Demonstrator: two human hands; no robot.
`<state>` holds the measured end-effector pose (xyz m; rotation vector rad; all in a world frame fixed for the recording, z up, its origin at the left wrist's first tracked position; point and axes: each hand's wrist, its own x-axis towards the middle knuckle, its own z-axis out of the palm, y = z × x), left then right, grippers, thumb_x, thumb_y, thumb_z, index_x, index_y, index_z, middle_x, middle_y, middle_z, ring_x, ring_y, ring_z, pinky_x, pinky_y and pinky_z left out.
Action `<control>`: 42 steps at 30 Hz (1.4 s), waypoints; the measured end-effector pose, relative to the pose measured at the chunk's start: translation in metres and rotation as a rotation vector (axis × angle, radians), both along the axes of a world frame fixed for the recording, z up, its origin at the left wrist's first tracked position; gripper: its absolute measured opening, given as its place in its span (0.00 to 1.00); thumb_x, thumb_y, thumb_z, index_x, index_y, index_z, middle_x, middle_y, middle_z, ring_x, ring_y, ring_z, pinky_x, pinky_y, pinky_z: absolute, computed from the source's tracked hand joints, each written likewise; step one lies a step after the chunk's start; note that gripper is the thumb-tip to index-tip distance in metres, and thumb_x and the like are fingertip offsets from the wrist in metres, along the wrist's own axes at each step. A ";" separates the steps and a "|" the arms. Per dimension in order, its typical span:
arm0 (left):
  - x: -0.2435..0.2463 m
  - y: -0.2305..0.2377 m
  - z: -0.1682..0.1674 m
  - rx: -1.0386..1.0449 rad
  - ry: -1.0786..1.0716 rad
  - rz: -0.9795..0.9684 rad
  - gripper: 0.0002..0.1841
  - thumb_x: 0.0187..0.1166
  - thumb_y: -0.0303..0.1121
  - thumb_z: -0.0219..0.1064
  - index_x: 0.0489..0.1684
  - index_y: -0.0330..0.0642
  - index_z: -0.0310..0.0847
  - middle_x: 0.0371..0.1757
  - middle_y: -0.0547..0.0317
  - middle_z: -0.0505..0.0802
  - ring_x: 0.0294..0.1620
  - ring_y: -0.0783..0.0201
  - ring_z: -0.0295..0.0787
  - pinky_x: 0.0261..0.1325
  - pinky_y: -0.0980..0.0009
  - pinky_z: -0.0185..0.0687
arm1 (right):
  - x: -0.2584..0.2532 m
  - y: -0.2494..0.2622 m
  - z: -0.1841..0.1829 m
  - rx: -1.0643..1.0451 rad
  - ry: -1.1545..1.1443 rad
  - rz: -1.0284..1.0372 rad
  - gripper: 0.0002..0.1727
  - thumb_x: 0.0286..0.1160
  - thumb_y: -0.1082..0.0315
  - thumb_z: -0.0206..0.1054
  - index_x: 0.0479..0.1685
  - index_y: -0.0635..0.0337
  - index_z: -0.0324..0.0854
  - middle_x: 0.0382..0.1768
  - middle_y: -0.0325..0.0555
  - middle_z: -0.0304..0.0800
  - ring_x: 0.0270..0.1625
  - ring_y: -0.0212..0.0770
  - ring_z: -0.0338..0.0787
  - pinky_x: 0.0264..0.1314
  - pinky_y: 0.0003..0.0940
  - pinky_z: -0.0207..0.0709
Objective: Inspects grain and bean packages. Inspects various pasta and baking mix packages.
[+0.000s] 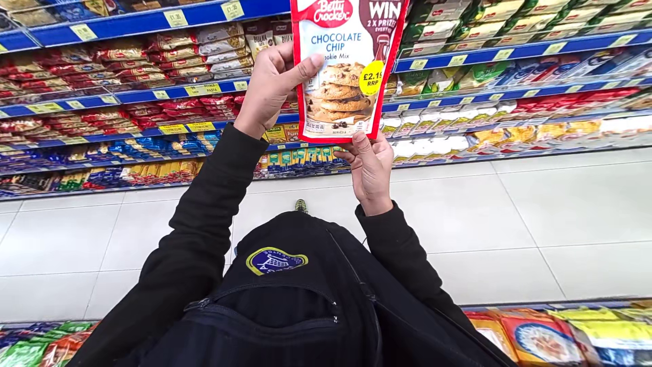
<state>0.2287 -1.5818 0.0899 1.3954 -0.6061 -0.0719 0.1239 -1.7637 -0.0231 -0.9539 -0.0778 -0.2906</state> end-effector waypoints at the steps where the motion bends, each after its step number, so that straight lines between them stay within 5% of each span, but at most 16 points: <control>1: -0.001 0.001 0.000 -0.004 0.008 -0.004 0.13 0.85 0.27 0.65 0.60 0.28 0.80 0.47 0.49 0.95 0.46 0.58 0.96 0.53 0.60 0.95 | 0.000 0.001 0.000 0.000 0.005 0.000 0.22 0.82 0.64 0.68 0.71 0.60 0.75 0.55 0.54 0.91 0.51 0.48 0.95 0.54 0.43 0.92; 42: 0.008 -0.032 0.008 0.073 -0.012 0.022 0.15 0.74 0.25 0.75 0.56 0.30 0.83 0.45 0.53 0.97 0.47 0.62 0.97 0.57 0.64 0.94 | 0.011 -0.024 -0.004 0.033 -0.046 -0.015 0.23 0.79 0.66 0.71 0.70 0.62 0.75 0.53 0.54 0.92 0.50 0.48 0.96 0.57 0.45 0.92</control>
